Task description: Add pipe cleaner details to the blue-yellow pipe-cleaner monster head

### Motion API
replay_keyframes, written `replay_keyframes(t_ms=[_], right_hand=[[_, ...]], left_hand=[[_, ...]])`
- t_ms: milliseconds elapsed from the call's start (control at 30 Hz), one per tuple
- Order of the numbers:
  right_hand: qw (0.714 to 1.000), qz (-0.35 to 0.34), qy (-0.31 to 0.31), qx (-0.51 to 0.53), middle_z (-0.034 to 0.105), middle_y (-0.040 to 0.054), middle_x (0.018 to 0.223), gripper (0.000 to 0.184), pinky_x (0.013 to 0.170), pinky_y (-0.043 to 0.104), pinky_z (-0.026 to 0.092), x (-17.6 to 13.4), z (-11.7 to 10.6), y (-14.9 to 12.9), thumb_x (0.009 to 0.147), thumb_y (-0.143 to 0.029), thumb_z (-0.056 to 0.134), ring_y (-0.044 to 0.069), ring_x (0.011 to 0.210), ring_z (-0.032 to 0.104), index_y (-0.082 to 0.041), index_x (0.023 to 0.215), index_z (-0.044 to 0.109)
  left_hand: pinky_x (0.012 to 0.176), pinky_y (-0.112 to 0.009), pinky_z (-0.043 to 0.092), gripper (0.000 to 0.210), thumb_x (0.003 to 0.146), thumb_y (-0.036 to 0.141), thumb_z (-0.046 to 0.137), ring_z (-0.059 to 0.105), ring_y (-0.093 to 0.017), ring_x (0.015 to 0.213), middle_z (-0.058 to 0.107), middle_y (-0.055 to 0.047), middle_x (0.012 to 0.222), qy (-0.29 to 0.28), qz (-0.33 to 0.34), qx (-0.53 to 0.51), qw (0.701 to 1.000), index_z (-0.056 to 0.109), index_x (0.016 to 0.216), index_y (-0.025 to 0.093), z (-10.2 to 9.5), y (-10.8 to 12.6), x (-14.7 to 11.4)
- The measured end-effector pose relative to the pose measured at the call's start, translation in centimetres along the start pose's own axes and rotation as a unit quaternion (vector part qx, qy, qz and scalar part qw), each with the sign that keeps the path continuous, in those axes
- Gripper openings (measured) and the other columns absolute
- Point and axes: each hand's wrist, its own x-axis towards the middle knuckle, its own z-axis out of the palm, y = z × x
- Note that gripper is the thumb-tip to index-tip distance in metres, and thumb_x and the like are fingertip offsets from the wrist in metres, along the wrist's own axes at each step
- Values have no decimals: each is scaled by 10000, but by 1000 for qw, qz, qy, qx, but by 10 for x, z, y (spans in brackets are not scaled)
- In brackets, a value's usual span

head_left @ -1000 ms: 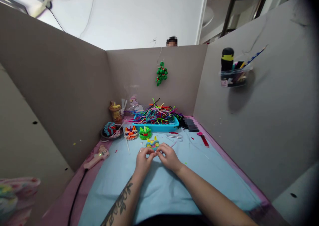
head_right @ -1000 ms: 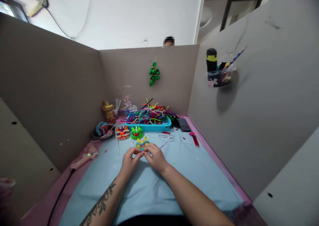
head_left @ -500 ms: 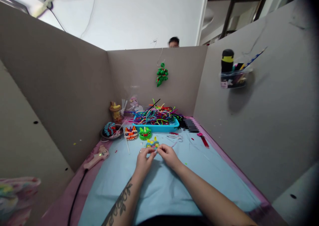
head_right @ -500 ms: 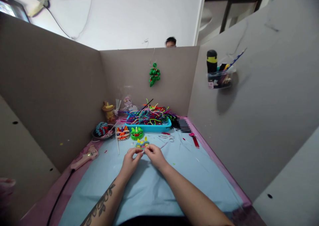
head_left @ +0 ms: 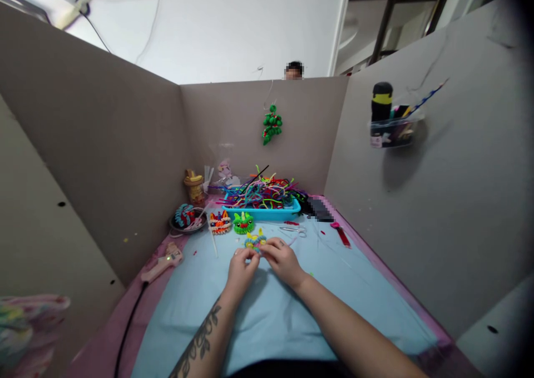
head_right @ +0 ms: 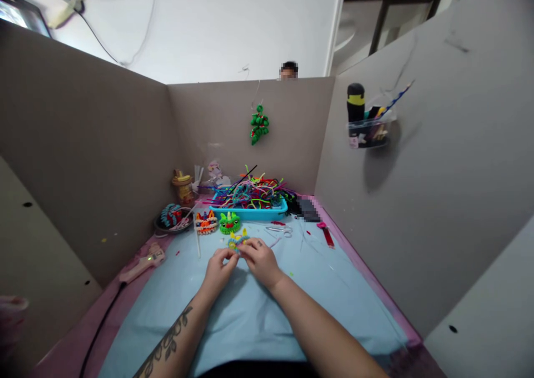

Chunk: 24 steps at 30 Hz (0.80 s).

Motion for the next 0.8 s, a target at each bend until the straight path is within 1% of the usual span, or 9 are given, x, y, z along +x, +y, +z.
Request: replay_keyframes(t_ms=[200, 333, 433, 500, 567, 600, 667, 733, 800], right_hand=[[1000, -11, -2, -17, 604, 73, 870, 178, 754, 329, 462, 1, 0, 2, 836, -167, 510, 196, 852, 533, -220, 918, 659], [1000, 12, -11, 3, 604, 76, 855, 156, 771, 345, 453, 2, -1, 2, 830, -185, 519, 205, 862, 531, -214, 886, 662], [998, 36, -11, 42, 610, 70, 849, 142, 800, 358, 438, 3, -2, 1, 816, -189, 533, 208, 882, 531, -212, 868, 663], [994, 66, -9, 84, 612, 67, 895, 158, 787, 344, 439, 4, -1, 0, 801, -202, 550, 197, 867, 537, -213, 921, 652], [984, 120, -1, 130, 602, 65, 927, 191, 705, 302, 449, 5, 1, 0, 780, -234, 573, 169, 774, 538, -203, 960, 630], [977, 153, 1, 152, 596, 59, 907, 189, 653, 279, 444, 5, 2, 0, 768, -254, 584, 154, 720, 529, -192, 942, 624], [959, 212, 0, 189, 579, 34, 797, 145, 590, 250, 419, 6, 5, 0, 747, -292, 597, 134, 645, 500, -171, 827, 612], [943, 247, -7, 222, 547, 4, 688, 154, 594, 243, 401, 7, 7, -1, 734, -317, 599, 129, 631, 487, -164, 718, 579], [928, 266, -10, 261, 517, -19, 629, 187, 591, 238, 383, 8, 8, -2, 717, -334, 607, 117, 608, 467, -163, 670, 549]], left_hand=[[695, -275, 411, 164, 774, 233, 500, 531, -156, 714, 616, -9, 666, -5, 13, -3, 1000, 592, 649, 181, -1, 2, 0], [697, -284, 417, 188, 793, 256, 486, 534, -164, 719, 614, -16, 669, -10, 16, -10, 1000, 588, 653, 184, -2, 4, -1], [692, -286, 416, 200, 806, 276, 484, 537, -167, 722, 620, -18, 675, -11, 22, -9, 1000, 591, 663, 187, -3, 5, -1], [697, -291, 415, 199, 808, 276, 489, 540, -168, 722, 626, -18, 677, -3, 27, 0, 1000, 598, 666, 188, -3, 5, -1], [698, -291, 413, 192, 805, 272, 498, 546, -169, 718, 635, -18, 682, 8, 32, 10, 999, 605, 667, 191, -4, 6, -1], [697, -289, 411, 187, 804, 269, 503, 548, -169, 717, 638, -17, 684, 14, 35, 13, 999, 607, 668, 193, -5, 6, 0], [696, -285, 408, 178, 805, 268, 510, 553, -169, 721, 643, -16, 693, 19, 41, 14, 999, 609, 676, 196, -5, 7, 0], [701, -284, 405, 174, 810, 271, 512, 555, -169, 728, 643, -16, 700, 18, 49, 10, 999, 608, 685, 196, -6, 7, 0], [706, -288, 404, 178, 815, 275, 512, 551, -171, 732, 640, -18, 704, 10, 55, 9, 998, 607, 688, 193, -5, 7, -1]])
